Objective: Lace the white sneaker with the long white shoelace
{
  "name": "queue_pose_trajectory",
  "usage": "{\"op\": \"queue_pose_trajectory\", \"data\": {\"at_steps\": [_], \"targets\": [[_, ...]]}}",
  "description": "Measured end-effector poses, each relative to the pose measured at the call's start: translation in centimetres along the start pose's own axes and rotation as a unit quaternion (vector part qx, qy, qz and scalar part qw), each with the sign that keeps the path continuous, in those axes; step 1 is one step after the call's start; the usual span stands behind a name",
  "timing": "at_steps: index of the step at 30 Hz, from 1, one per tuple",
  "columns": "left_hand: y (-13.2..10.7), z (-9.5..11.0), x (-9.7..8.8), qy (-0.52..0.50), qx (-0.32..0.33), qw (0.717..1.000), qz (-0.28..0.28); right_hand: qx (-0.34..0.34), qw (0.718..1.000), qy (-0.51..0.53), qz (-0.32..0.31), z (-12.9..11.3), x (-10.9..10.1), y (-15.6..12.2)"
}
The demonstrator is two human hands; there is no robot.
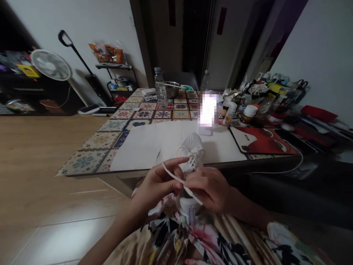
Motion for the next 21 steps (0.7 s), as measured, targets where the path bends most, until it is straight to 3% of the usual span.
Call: {"op": "queue_pose_trajectory", "data": {"at_steps": [7, 11, 16, 18, 21], "targets": [[0.2, 1.1, 0.2, 0.121, 0.132, 0.984, 0.018, 0.012, 0.999, -0.004, 0.042, -0.1, -0.3, 0.2], [0.1, 1.4, 0.9, 0.17, 0.14, 0.975, -0.017, 0.025, 0.997, 0.012, 0.077, -0.7, -0.9, 0.0], [-0.4, 1.7, 1.9, 0.203, 0.161, 0.963, -0.071, 0.224, 0.956, 0.071, 0.176, 1.5, -1.2, -1.6], [-0.7, 2.1, 1.8, 0.217, 0.203, 0.953, -0.063, 0.24, 0.958, 0.058, 0.143, 1.8, -1.0, -1.5], [-0.9, 2.8, 1.2, 0.237, 0.263, 0.935, -0.017, 0.137, 0.989, 0.032, 0.041, 0.7, -0.8, -0.1]]}}
Point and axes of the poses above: each hand's wrist, its own y-axis towards the middle knuckle, its own x-axis out of the palm, z = x × y, the point moved 5 cm from there along y, towards the middle knuckle, and after that the axes turned 3 degrees about -x, right-handed, at the moved point
